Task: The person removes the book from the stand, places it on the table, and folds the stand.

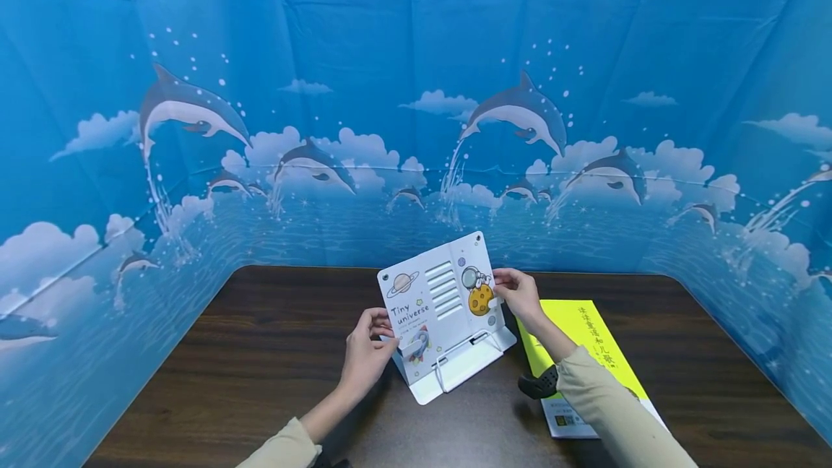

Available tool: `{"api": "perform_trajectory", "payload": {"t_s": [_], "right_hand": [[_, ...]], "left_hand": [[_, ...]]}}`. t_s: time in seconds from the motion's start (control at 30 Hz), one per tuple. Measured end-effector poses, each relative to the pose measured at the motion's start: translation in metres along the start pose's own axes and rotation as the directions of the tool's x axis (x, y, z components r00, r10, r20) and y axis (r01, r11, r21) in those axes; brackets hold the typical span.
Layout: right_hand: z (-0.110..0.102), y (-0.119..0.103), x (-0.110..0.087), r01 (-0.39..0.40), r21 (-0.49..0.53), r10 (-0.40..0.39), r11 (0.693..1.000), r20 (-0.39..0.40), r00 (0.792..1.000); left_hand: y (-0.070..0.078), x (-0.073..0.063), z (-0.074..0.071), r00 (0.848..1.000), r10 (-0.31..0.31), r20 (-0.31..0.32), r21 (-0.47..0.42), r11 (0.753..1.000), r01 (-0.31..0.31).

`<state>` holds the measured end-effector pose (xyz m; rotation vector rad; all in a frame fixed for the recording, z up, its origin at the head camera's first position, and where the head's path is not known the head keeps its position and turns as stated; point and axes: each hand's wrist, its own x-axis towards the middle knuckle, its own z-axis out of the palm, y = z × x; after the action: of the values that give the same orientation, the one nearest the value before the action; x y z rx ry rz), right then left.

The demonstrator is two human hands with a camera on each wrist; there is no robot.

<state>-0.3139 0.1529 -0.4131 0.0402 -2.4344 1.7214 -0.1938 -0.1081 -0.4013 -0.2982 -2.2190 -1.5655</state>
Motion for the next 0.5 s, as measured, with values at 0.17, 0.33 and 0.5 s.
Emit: {"api": "perform_trajectory", "payload": {"t_s": [0.17, 0.33, 0.5], "right_hand": [[-0.003, -0.008, -0.014, 0.034, -0.045, -0.035, 0.998, -0.039, 0.999], [-0.001, -0.016, -0.040, 0.043, -0.050, -0.045, 0.998, -0.044, 0.998], [0.013, -0.016, -0.076, -0.012, -0.015, 0.013, 1.000, 0.040, 0.999]], "left_hand": [[-0.016, 0.008, -0.005, 1.000, 0.000, 0.017, 0.014, 1.000, 0.000], [-0.018, 0.029, -0.015, 0.998, 0.060, -0.001, 0.040, 0.997, -0.059], [-0.005, 0.053, -0.025, 0.994, 0.105, -0.004, 0.053, 0.993, -0.105]]}}
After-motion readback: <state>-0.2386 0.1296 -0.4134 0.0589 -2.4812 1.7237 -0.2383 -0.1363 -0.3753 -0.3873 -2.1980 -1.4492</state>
